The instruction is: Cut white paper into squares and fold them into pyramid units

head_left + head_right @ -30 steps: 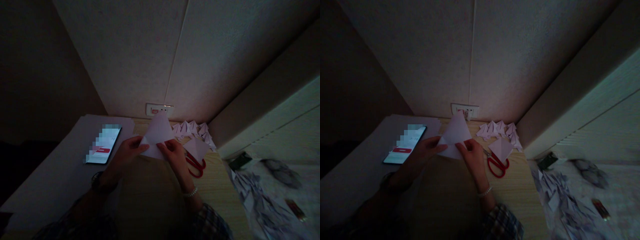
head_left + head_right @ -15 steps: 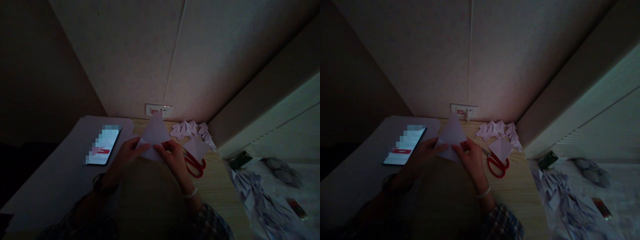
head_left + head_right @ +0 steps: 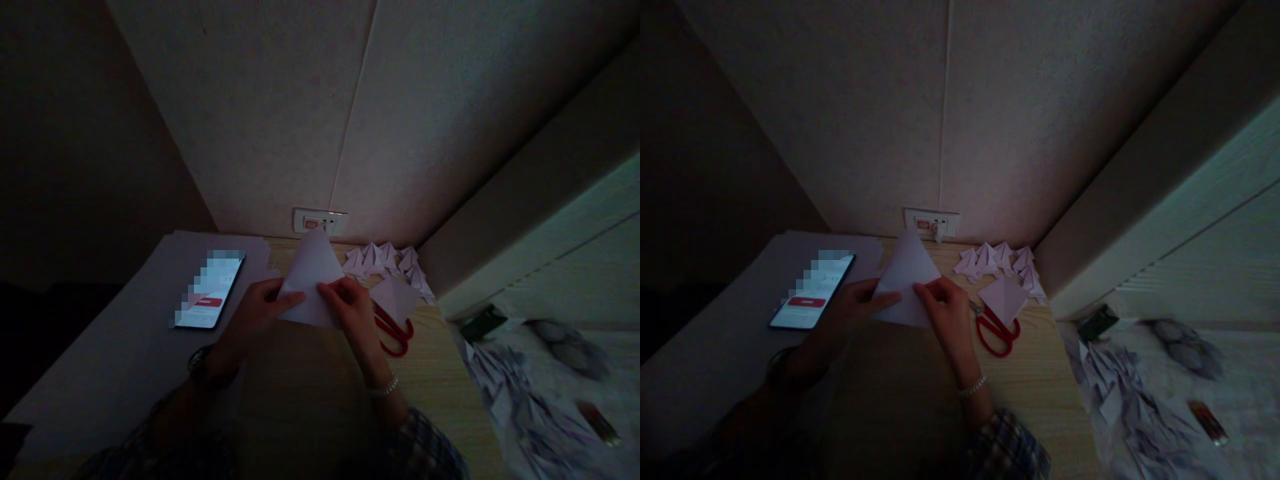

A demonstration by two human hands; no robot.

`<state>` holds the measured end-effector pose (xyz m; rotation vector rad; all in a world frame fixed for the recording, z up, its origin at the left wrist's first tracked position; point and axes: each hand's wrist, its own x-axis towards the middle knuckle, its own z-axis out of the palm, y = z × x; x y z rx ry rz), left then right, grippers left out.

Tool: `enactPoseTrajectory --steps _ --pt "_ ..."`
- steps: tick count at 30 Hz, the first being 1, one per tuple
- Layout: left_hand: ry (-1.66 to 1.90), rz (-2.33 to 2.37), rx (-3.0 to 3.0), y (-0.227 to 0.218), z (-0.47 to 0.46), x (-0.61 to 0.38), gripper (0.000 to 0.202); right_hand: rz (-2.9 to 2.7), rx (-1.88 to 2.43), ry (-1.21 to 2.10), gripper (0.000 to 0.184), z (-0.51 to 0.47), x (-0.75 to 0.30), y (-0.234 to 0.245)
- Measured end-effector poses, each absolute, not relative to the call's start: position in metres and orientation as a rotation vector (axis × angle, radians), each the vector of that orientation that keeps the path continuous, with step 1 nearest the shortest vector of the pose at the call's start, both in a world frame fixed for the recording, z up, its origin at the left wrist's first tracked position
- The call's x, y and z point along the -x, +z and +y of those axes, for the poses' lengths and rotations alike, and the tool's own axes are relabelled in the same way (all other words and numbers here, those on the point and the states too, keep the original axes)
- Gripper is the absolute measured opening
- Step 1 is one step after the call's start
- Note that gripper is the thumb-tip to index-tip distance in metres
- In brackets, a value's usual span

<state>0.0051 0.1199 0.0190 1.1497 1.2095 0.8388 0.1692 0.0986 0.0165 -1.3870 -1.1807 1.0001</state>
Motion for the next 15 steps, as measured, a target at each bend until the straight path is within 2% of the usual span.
enactPoseTrajectory --steps 5,15 --pt "0.788 1.205 -1.19 0.0166 0.1225 -0.0025 0.033 -1.185 1.393 0.997 0.028 0.1 -0.1731 0.0133" --pt "0.74 1.19 -1.169 0.0212 0.1222 -0.0029 0.028 -1.155 1.357 1.013 0.021 0.1005 -0.1734 0.011"
